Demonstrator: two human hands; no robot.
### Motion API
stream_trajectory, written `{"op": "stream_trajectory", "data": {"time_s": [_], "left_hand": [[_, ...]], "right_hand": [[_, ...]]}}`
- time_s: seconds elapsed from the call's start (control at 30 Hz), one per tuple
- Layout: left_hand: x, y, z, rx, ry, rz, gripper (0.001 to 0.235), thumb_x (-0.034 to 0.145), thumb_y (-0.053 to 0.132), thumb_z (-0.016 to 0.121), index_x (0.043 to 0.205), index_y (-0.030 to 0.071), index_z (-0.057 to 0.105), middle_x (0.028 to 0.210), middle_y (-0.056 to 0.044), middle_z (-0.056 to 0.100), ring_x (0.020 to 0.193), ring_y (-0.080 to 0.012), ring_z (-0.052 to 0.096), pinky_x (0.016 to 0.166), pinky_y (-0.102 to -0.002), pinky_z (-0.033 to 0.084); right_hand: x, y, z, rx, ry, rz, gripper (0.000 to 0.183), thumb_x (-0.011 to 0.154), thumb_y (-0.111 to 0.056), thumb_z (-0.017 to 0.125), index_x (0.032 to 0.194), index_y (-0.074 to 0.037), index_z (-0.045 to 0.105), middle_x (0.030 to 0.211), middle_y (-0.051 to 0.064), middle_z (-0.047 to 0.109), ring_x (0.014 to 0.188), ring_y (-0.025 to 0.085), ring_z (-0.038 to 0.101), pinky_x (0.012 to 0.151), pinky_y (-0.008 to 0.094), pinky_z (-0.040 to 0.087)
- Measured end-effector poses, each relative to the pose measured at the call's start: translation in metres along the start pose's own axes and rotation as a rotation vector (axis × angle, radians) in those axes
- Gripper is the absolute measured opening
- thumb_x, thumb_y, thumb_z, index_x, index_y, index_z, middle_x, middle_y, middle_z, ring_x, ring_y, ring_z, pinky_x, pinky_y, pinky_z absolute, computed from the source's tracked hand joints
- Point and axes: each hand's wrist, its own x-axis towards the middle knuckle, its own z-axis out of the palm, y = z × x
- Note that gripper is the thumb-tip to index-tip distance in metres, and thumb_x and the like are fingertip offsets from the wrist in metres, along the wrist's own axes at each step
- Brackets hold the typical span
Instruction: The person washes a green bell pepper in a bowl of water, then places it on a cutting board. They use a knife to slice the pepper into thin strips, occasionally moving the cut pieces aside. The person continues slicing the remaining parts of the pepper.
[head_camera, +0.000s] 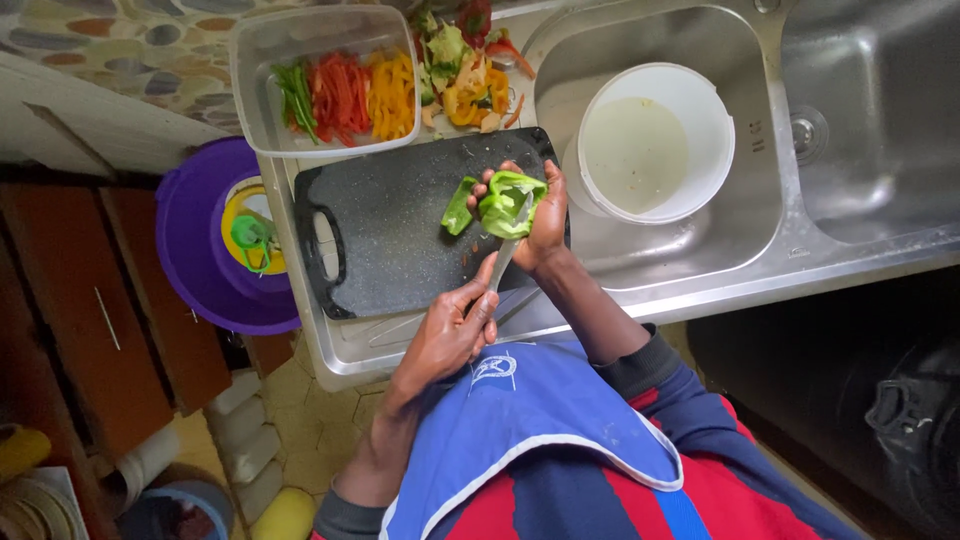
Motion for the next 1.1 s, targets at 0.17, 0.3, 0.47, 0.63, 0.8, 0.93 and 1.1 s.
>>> {"op": "stream_trajectory", "data": {"time_s": [0.17, 0.3, 0.47, 0.63, 0.8, 0.93, 1.1], "left_hand": [[0.0, -0.008, -0.01, -0.077, -0.061, 0.0, 0.058, 0.12, 0.016, 0.058, 0.178, 0.017, 0.049, 0.068, -0.019, 0.076, 0.041, -0.0143, 0.062, 0.034, -0.025, 0.054], [0.011, -0.012, -0.02, -0.26, -0.125, 0.013, 0.06, 0.12, 0.015, 0.059, 0.178, 0.019, 0.048, 0.069, -0.017, 0.074, 0.04, -0.0114, 0.059, 0.033, -0.023, 0.052], [0.022, -0.036, -0.012, -0.288, -0.143, 0.047, 0.06, 0.121, 0.015, 0.058, 0.179, 0.02, 0.046, 0.072, -0.019, 0.074, 0.042, -0.0117, 0.061, 0.034, -0.023, 0.053], [0.023, -0.044, -0.006, -0.3, -0.14, 0.082, 0.059, 0.122, 0.015, 0.057, 0.179, 0.019, 0.047, 0.073, -0.021, 0.074, 0.042, -0.0128, 0.06, 0.035, -0.024, 0.053], [0.018, -0.03, -0.007, -0.294, -0.131, 0.081, 0.059, 0.121, 0.018, 0.058, 0.179, 0.018, 0.047, 0.072, -0.021, 0.074, 0.041, -0.0129, 0.06, 0.034, -0.023, 0.051], [0.007, -0.025, -0.013, -0.309, -0.152, 0.042, 0.057, 0.121, 0.018, 0.06, 0.177, 0.017, 0.05, 0.07, -0.023, 0.072, 0.04, -0.015, 0.06, 0.032, -0.027, 0.05], [0.002, -0.024, -0.007, -0.471, -0.103, -0.058, 0.055, 0.121, 0.024, 0.059, 0.175, 0.017, 0.052, 0.066, -0.021, 0.065, 0.038, -0.0164, 0.054, 0.03, -0.028, 0.047]], "right_hand": [[-0.001, 0.0, -0.006, 0.004, -0.037, -0.02, 0.068, 0.101, -0.065, 0.066, 0.12, -0.002, 0.084, 0.123, 0.03, 0.083, 0.115, 0.05, 0.08, 0.113, 0.07, 0.064], [-0.001, -0.001, 0.006, -0.025, -0.082, -0.048, 0.063, 0.107, -0.056, 0.063, 0.129, 0.0, 0.081, 0.129, 0.031, 0.082, 0.122, 0.051, 0.079, 0.118, 0.071, 0.06], [0.001, -0.009, -0.006, -0.012, -0.128, -0.023, 0.06, 0.108, -0.056, 0.062, 0.133, -0.004, 0.079, 0.136, 0.028, 0.081, 0.126, 0.051, 0.077, 0.118, 0.073, 0.06], [0.003, -0.01, -0.017, -0.026, -0.137, 0.022, 0.054, 0.11, -0.055, 0.057, 0.129, -0.009, 0.08, 0.137, 0.022, 0.081, 0.128, 0.048, 0.077, 0.118, 0.073, 0.061], [0.011, -0.006, -0.032, 0.01, -0.208, 0.131, 0.056, 0.11, -0.061, 0.053, 0.132, -0.014, 0.074, 0.143, 0.021, 0.077, 0.134, 0.052, 0.073, 0.119, 0.079, 0.057], [-0.003, -0.001, -0.01, -0.021, -0.278, 0.124, 0.05, 0.108, -0.062, 0.05, 0.114, -0.017, 0.07, 0.14, 0.013, 0.077, 0.141, 0.046, 0.07, 0.118, 0.072, 0.058], [-0.002, 0.009, -0.01, 0.027, -0.289, 0.176, 0.047, 0.107, -0.062, 0.05, 0.104, -0.017, 0.065, 0.134, 0.012, 0.078, 0.144, 0.045, 0.066, 0.118, 0.068, 0.057]]}}
